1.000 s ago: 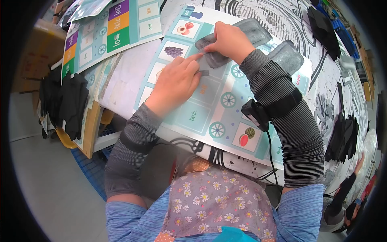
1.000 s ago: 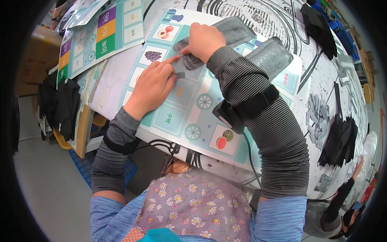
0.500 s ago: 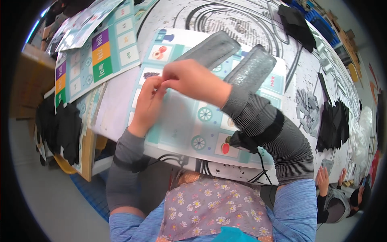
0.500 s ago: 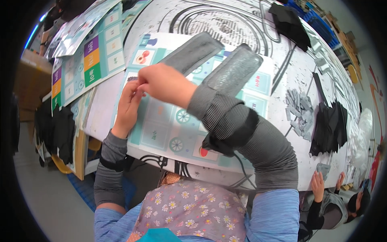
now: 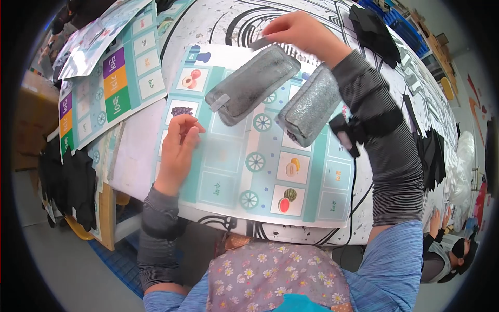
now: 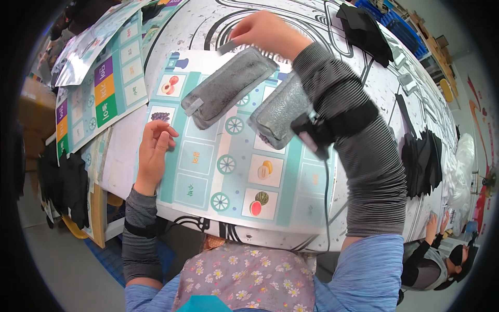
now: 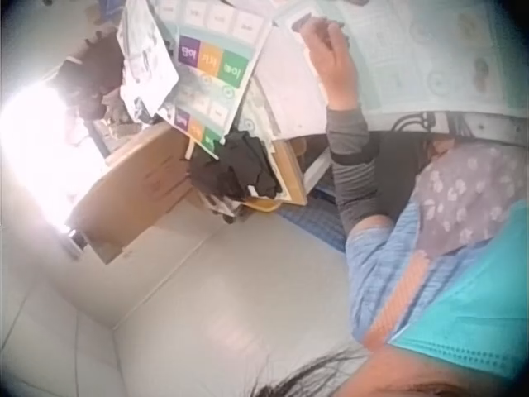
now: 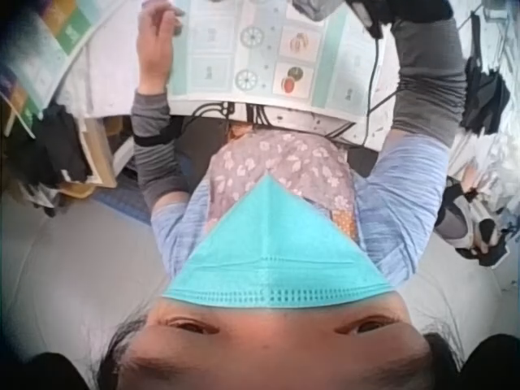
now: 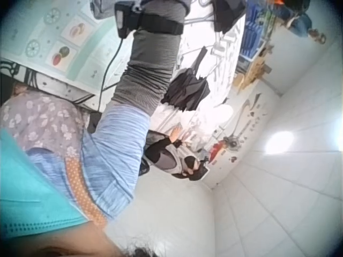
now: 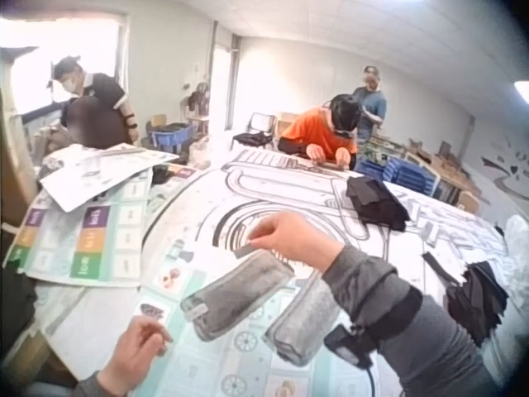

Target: Applying adhesive strips to fabric shoe upper components and organizing them on a template.

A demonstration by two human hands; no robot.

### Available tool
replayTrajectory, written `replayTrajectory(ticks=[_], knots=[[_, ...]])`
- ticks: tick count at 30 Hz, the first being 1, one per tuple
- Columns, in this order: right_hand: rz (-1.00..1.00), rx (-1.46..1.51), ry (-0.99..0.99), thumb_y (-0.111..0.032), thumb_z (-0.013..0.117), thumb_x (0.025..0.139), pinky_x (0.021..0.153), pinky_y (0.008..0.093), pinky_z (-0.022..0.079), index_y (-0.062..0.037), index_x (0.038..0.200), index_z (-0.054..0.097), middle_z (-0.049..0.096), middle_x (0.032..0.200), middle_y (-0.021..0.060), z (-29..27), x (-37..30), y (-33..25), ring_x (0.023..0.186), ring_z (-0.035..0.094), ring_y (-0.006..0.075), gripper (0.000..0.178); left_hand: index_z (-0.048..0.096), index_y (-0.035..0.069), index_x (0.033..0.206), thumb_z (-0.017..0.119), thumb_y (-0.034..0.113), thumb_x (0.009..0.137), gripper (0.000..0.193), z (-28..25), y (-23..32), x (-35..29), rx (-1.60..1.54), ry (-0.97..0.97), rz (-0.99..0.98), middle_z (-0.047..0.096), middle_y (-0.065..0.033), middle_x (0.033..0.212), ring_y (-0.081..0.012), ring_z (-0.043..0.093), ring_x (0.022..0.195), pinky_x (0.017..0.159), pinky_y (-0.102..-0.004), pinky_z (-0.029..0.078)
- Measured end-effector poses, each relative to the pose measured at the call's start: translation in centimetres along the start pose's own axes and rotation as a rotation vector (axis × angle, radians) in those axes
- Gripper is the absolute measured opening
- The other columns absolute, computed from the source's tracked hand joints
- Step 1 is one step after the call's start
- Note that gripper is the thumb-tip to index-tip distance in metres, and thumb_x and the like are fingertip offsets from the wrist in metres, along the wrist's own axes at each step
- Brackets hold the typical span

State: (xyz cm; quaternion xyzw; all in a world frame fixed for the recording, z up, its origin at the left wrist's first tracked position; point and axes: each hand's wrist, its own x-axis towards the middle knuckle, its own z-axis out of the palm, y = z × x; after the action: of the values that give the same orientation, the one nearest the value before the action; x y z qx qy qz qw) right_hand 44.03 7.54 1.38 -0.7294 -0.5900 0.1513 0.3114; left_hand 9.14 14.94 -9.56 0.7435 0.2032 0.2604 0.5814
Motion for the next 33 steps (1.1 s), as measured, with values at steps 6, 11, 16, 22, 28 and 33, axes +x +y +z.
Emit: replayTrajectory(ticks=[6,11,16,22,28,33], knots=[[0.293,0.146,-0.123,-0.014,0.074,0.088,0.071,0.0219,0.051,-0.0048,0.099,0.062,0.067,0.086,0.0060,-3.3,1.3,7.6,0.079,0.063,0.0109,0.018,0.052,0.003,0.117,0.055,0.014,0.102,0.020,0.2,-0.2,0.4,0.079,-0.016,-0.049,0.063,-0.0048,0.095,-0.0100,0.057,0.084,0.079,-0.0244,0.046],[0.308,0.100,-0.215,-0.014,0.073,0.089,0.071,0.0231,0.051,-0.0074,0.089,0.055,0.066,0.085,0.0037,-2.4,1.6,8.6,0.080,0.064,0.0105,0.020,0.055,0.002,0.115,0.056,0.014,0.102,0.018,0.0,-0.1,0.3,0.108,-0.016,-0.059,0.064,-0.0047,0.092,-0.0101,0.059,0.084,0.079,-0.0241,0.047],[0.258,0.123,-0.260,-0.013,0.073,0.088,0.075,0.0249,0.051,-0.0076,0.091,0.051,0.068,0.088,0.0040,-1.7,1.8,9.1,0.083,0.065,0.0111,0.023,0.055,0.001,0.114,0.055,0.014,0.102,0.018,0.2,0.1,0.4,0.105,-0.012,-0.075,0.064,-0.0049,0.090,-0.0105,0.060,0.084,0.080,-0.0238,0.047],[0.217,0.024,-0.250,-0.014,0.072,0.088,0.078,0.0254,0.052,-0.0073,0.091,0.051,0.069,0.089,0.0048,-1.1,1.8,9.2,0.083,0.065,0.0115,0.022,0.055,0.003,0.114,0.051,0.017,0.104,0.017,0.2,0.0,0.3,0.142,-0.045,-0.057,0.063,-0.0028,0.091,-0.0081,0.050,0.080,0.075,-0.0215,0.042],[0.225,0.002,-0.237,-0.014,0.073,0.087,0.080,0.0253,0.052,-0.0072,0.090,0.052,0.067,0.087,0.0038,-0.9,1.8,9.5,0.085,0.066,0.0118,0.022,0.056,0.003,0.112,0.051,0.016,0.104,0.016,0.2,0.3,0.4,0.153,-0.041,-0.065,0.062,-0.0025,0.089,-0.0082,0.051,0.079,0.075,-0.0215,0.042],[0.234,-0.004,-0.229,-0.012,0.073,0.086,0.079,0.0252,0.052,-0.0071,0.090,0.052,0.067,0.087,0.0037,-0.4,1.8,9.9,0.085,0.066,0.0121,0.021,0.057,0.002,0.110,0.051,0.016,0.104,0.016,0.3,0.4,0.4,0.146,-0.033,-0.063,0.063,-0.0025,0.088,-0.0080,0.051,0.079,0.074,-0.0216,0.043]])
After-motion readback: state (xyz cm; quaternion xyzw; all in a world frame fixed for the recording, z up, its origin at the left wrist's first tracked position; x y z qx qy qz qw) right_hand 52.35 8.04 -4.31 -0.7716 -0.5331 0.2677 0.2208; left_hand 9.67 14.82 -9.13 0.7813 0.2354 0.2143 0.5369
